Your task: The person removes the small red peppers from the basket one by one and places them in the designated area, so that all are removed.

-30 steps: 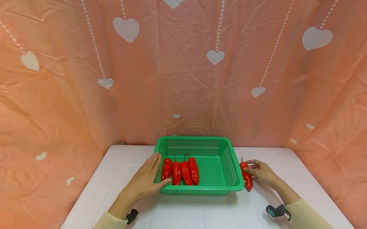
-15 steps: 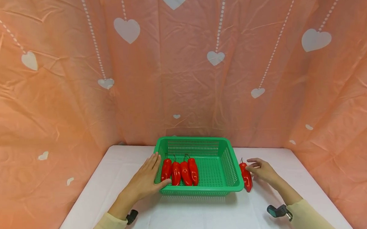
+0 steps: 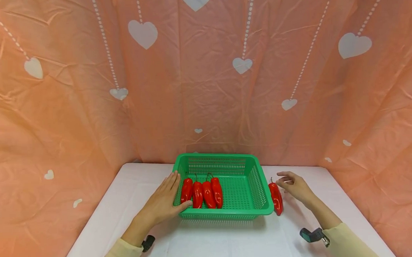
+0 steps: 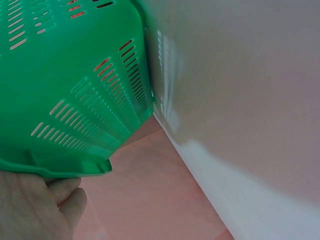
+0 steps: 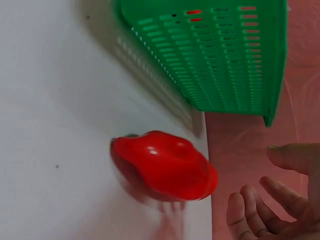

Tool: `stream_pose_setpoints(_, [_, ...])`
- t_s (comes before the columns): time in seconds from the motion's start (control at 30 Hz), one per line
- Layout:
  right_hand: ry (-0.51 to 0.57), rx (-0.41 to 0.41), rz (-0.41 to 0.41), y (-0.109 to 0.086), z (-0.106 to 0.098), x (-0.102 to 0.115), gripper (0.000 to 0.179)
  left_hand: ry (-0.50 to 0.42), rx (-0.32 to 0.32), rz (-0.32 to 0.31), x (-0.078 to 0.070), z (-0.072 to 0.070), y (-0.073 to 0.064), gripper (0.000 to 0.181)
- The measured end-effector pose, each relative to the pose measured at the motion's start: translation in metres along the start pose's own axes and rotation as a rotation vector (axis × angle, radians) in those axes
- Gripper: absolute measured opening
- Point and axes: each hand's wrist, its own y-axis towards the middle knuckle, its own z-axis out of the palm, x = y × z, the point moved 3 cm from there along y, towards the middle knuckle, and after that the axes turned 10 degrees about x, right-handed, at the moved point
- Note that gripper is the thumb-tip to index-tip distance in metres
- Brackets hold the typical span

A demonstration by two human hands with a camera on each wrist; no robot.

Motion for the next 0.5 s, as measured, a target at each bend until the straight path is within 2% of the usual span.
stream_pose_setpoints(0.27, [-0.009,-0.016,-0.051,-0.001,-0.003,0.016,0.056,-0.009,0.006,-0.004,0.0,0.0,0.0,0.109])
stream_pose_setpoints(0.5, [-0.043,-0.05,-0.112,0.0,-0.004,0.035,0.051,-0.002,0.008,-0.005,0.0,0.0,-0.001,0.108])
